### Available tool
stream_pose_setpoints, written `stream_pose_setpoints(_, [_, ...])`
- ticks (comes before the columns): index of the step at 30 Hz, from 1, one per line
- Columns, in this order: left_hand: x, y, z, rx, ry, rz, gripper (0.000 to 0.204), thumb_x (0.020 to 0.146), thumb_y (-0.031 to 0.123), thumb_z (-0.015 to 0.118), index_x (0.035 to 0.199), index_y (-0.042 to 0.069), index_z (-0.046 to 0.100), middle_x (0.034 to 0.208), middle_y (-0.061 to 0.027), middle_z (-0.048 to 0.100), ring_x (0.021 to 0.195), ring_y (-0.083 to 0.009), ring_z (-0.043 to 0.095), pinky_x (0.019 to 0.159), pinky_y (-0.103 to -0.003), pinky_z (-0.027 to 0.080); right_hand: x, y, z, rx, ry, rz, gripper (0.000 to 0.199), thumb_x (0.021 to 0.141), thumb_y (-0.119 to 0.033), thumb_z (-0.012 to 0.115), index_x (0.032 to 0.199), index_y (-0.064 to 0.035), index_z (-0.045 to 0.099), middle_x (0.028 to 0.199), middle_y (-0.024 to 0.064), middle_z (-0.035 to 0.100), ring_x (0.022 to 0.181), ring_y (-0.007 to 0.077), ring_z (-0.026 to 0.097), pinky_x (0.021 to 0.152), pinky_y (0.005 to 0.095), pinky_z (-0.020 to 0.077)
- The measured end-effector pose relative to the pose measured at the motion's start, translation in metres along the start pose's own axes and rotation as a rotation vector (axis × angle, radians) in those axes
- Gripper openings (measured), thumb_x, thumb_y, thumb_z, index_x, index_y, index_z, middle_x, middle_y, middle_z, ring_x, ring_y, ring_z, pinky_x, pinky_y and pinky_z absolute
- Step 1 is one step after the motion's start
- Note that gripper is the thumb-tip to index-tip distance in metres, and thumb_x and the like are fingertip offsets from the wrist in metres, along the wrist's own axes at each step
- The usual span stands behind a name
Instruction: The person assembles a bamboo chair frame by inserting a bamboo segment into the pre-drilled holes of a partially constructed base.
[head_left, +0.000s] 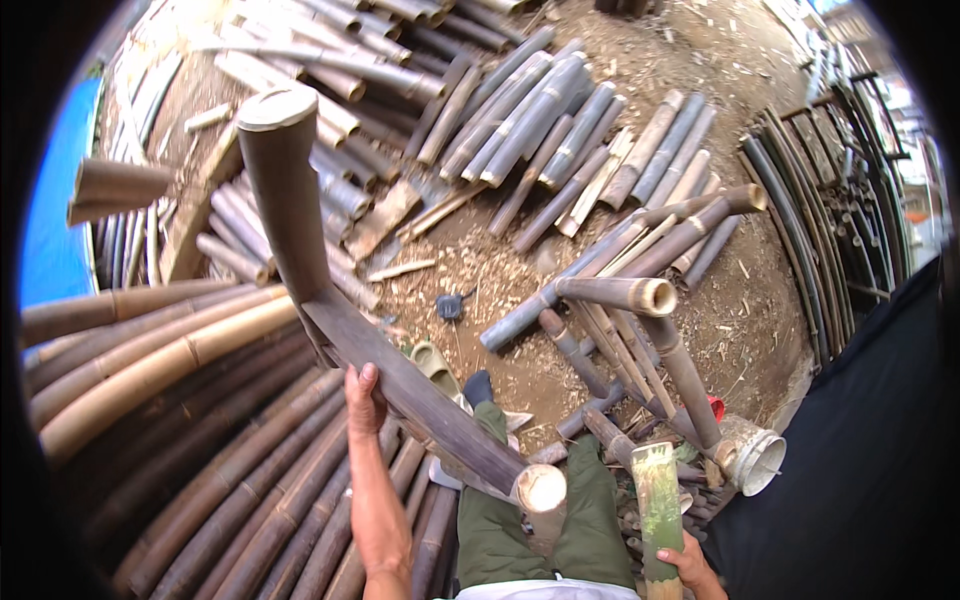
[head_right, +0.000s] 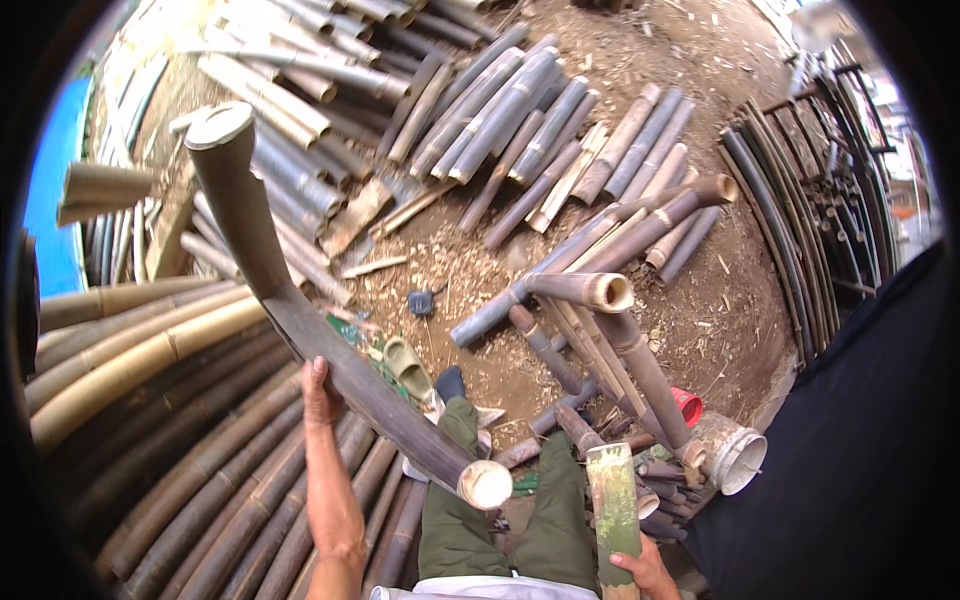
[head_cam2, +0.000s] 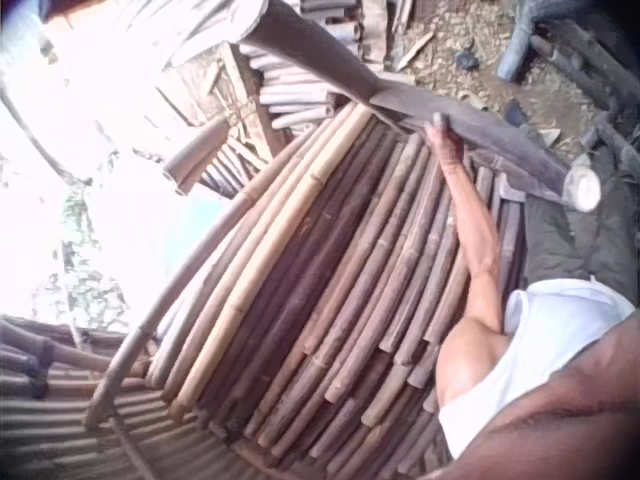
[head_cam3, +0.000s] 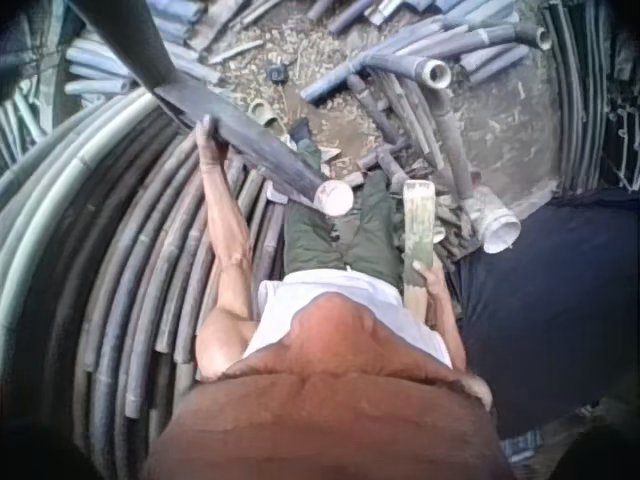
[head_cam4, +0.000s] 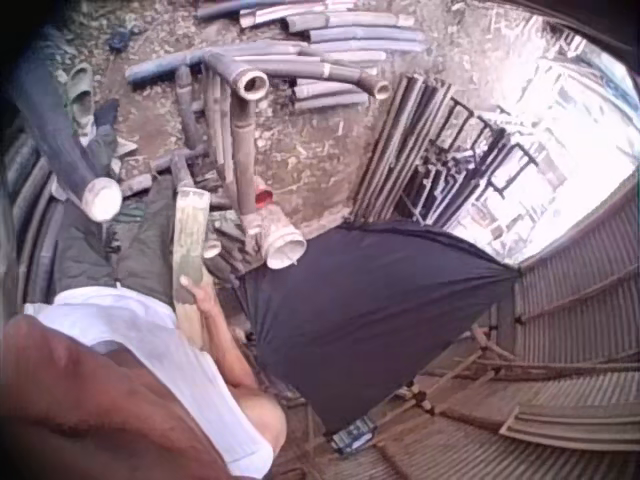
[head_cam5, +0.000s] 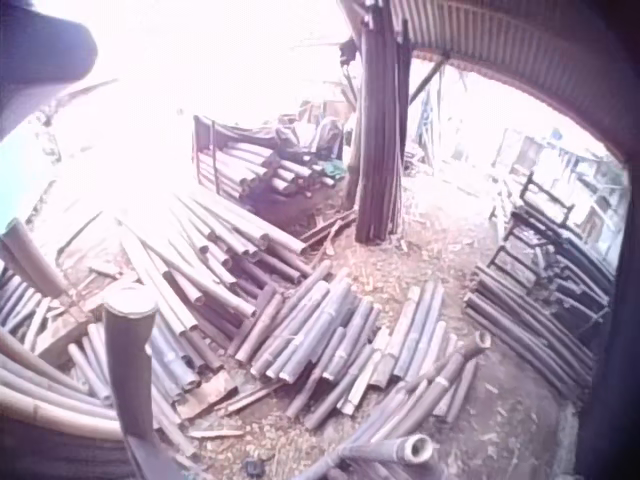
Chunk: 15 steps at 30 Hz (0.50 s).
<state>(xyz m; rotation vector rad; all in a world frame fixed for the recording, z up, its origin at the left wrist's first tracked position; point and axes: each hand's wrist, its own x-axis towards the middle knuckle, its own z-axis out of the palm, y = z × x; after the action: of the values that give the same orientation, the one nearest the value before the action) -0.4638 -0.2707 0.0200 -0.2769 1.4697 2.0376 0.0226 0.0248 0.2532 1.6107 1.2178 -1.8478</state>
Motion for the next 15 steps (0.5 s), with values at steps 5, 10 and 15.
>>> stream_pose_setpoints(5, [0.020, 0.003, 0.126, -0.001, -0.087, -0.092, 0.071, 0.082, 0.054, 0.073, 0.114, -0.006, 0.054, 0.093, -0.0157, 0.064, 0.081, -0.0340, 0.073, 0.072, -0.045, 0.062, -0.020, 0.001, -0.024, 0.351, -0.036, -0.090, 0.061, 0.078, -0.024, 0.069, 0.127, 0.0045, 0.047, 0.088, 0.0200, 0.065, 0.069, 0.0329, 0.070, 0.065, 0.0452, 0.0616])
stream_pose_setpoints(10, [-0.004, 0.016, 0.267, 0.126, -0.094, 0.035, 0.064, 0.087, 0.053, 0.071, 0.112, -0.005, 0.058, 0.089, -0.0137, 0.065, 0.077, -0.0250, 0.068, 0.069, -0.038, 0.060, -0.042, 0.059, -0.065, 0.602, 0.038, -0.191, 0.067, 0.077, -0.032, 0.070, 0.127, 0.0069, 0.046, 0.091, 0.0232, 0.067, 0.071, 0.0352, 0.070, 0.067, 0.0462, 0.0620])
stream_pose_setpoints(15, [-0.074, 0.023, 0.423, 0.387, -0.002, 0.203, 0.065, 0.094, 0.056, 0.065, 0.108, -0.007, 0.062, 0.095, -0.0126, 0.065, 0.083, -0.0197, 0.064, 0.075, -0.032, 0.056, -0.023, 0.078, -0.076, 0.858, 0.142, -0.469, 0.090, 0.075, -0.042, 0.073, 0.143, 0.0067, 0.039, 0.128, 0.0236, 0.059, 0.116, 0.0351, 0.062, 0.098, 0.0476, 0.0531])
